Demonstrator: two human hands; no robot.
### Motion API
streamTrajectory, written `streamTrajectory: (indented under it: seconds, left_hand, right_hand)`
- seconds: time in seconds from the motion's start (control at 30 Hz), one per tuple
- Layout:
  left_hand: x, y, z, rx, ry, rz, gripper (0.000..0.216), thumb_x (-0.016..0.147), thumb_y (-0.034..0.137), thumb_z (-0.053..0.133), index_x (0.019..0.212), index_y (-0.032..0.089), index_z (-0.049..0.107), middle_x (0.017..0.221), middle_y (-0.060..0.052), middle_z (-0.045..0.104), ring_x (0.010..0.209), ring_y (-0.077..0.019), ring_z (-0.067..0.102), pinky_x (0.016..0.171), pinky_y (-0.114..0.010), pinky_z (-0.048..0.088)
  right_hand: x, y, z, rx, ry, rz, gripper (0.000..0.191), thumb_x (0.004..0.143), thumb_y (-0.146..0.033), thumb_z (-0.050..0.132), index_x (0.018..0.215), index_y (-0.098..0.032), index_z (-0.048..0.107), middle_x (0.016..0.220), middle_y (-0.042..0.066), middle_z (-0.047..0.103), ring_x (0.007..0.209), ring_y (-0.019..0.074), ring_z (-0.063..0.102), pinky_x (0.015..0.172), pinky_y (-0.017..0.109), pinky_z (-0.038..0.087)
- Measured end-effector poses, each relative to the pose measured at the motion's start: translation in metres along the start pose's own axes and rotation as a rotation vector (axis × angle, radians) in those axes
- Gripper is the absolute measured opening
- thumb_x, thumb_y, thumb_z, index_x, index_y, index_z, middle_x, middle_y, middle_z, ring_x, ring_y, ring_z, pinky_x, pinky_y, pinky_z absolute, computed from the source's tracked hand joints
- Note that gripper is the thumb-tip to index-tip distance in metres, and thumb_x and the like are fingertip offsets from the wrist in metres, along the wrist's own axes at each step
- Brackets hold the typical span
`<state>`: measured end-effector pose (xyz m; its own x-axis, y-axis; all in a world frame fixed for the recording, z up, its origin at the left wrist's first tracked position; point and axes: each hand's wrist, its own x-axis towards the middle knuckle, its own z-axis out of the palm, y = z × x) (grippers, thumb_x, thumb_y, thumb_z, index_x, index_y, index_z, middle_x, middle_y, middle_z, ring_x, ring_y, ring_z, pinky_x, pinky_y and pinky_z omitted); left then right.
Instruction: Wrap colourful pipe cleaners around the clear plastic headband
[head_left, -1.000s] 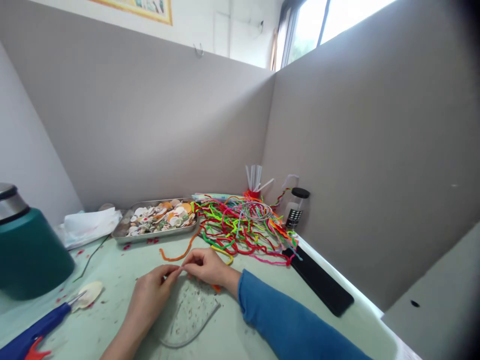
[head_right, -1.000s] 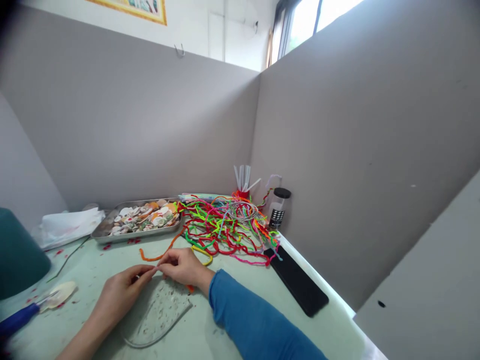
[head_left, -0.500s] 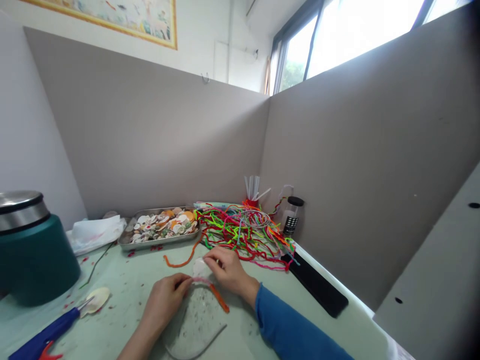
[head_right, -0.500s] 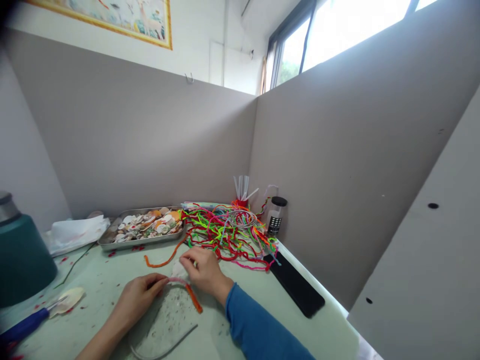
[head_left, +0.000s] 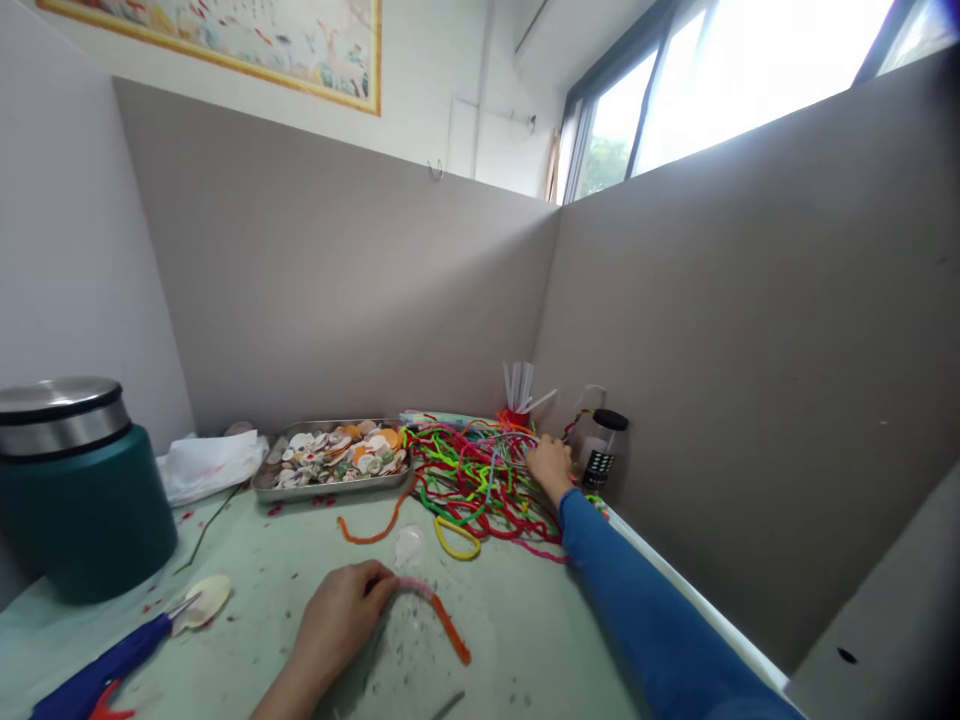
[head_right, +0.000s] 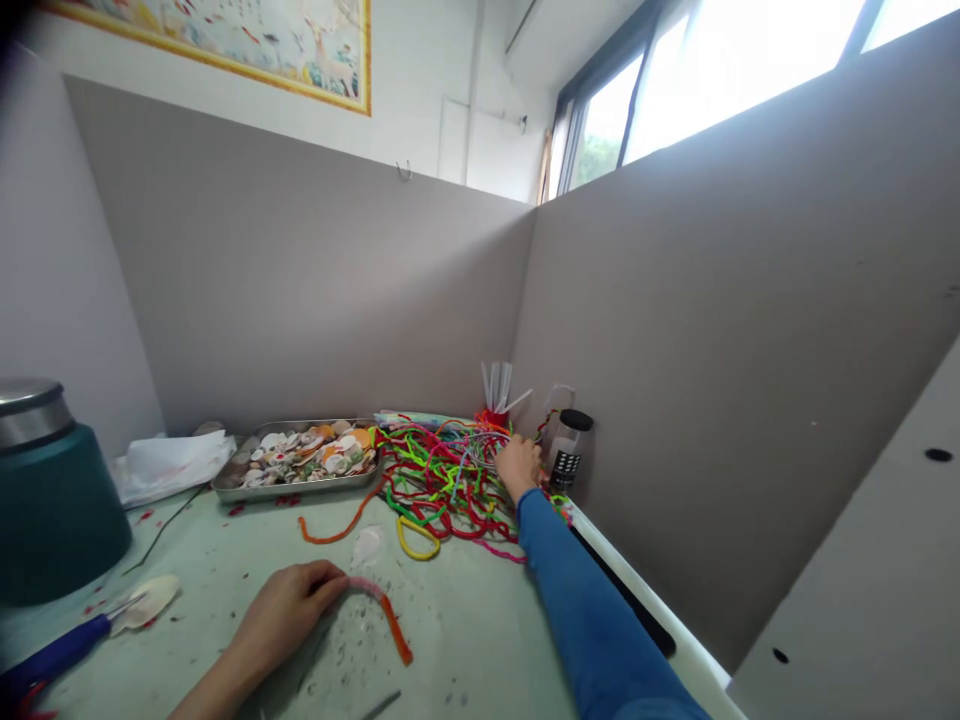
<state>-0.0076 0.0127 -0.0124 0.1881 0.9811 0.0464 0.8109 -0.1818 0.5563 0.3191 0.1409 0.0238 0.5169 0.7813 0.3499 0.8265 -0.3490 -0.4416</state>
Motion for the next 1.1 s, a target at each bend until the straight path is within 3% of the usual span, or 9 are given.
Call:
streamTrajectory:
  seconds: [0.13, 0.33, 0.47, 0.6, 0.7, 0.9, 1.1]
  left_hand:
    - [0.002, -0.001, 0.001, 0.001, -0.008, -0.009, 0.026, 0.079, 0.033, 0.045, 0.071, 0.021, 0.067, 0.071, -0.002, 0.068, 0.067, -0.0149, 0.058, 0.055, -0.021, 0.029]
    - [0.002, -0.001, 0.001, 0.007, -0.006, -0.002, 0.027, 0.080, 0.034, 0.044, 0.072, 0.021, 0.067, 0.071, -0.002, 0.068, 0.067, -0.0154, 0.058, 0.056, -0.021, 0.031]
    - [0.001, 0.000, -0.001, -0.004, -0.013, 0.007, 0.028, 0.080, 0.034, 0.044, 0.072, 0.021, 0.067, 0.072, -0.002, 0.069, 0.068, -0.0161, 0.059, 0.057, -0.021, 0.032]
    - [0.001, 0.001, -0.002, -0.003, -0.025, 0.005, 0.028, 0.080, 0.035, 0.044, 0.074, 0.022, 0.068, 0.073, -0.002, 0.069, 0.069, -0.0168, 0.059, 0.057, -0.022, 0.032]
    - [0.001, 0.002, -0.002, -0.001, -0.025, 0.013, 0.028, 0.080, 0.036, 0.044, 0.076, 0.023, 0.069, 0.076, -0.002, 0.069, 0.071, -0.0172, 0.059, 0.059, -0.022, 0.032]
    - [0.000, 0.001, -0.003, -0.002, -0.021, 0.004, 0.028, 0.080, 0.036, 0.044, 0.077, 0.023, 0.069, 0.075, -0.003, 0.070, 0.071, -0.0173, 0.060, 0.059, -0.022, 0.032]
    - [-0.001, -0.001, -0.002, -0.018, 0.006, 0.028, 0.027, 0.078, 0.034, 0.045, 0.075, 0.022, 0.069, 0.076, -0.004, 0.070, 0.070, -0.0169, 0.059, 0.058, -0.022, 0.032]
  right_hand:
    - [0.017, 0.006, 0.014, -0.039, -0.081, 0.128, 0.036, 0.072, -0.024, 0.057, 0.102, -0.005, 0.057, 0.095, 0.024, 0.061, 0.094, 0.0316, 0.058, 0.075, 0.039, 0.045]
    - [0.022, -0.004, 0.025, -0.043, -0.035, 0.016, 0.042, 0.075, -0.025, 0.056, 0.114, -0.010, 0.049, 0.115, 0.021, 0.053, 0.111, 0.0295, 0.049, 0.086, 0.039, 0.040]
    - [0.027, -0.011, 0.024, -0.032, -0.076, -0.027, 0.034, 0.079, -0.023, 0.051, 0.110, -0.009, 0.053, 0.109, 0.021, 0.056, 0.102, 0.0284, 0.055, 0.081, 0.037, 0.042]
    - [0.026, -0.009, 0.022, -0.037, -0.098, -0.027, 0.036, 0.076, -0.031, 0.057, 0.104, -0.009, 0.057, 0.108, 0.021, 0.057, 0.109, 0.0311, 0.050, 0.087, 0.040, 0.038]
    - [0.024, -0.001, 0.021, -0.034, -0.076, 0.055, 0.042, 0.078, -0.037, 0.056, 0.109, -0.008, 0.054, 0.113, 0.021, 0.054, 0.110, 0.0308, 0.048, 0.088, 0.042, 0.038]
    - [0.030, 0.008, 0.012, -0.006, -0.001, 0.263, 0.035, 0.087, -0.036, 0.048, 0.115, -0.015, 0.049, 0.113, 0.009, 0.053, 0.096, 0.0208, 0.055, 0.081, 0.042, 0.045]
    - [0.033, -0.005, -0.002, 0.011, 0.167, 0.177, 0.044, 0.084, -0.031, 0.046, 0.122, -0.007, 0.041, 0.126, 0.022, 0.038, 0.109, 0.0312, 0.045, 0.083, 0.041, 0.042]
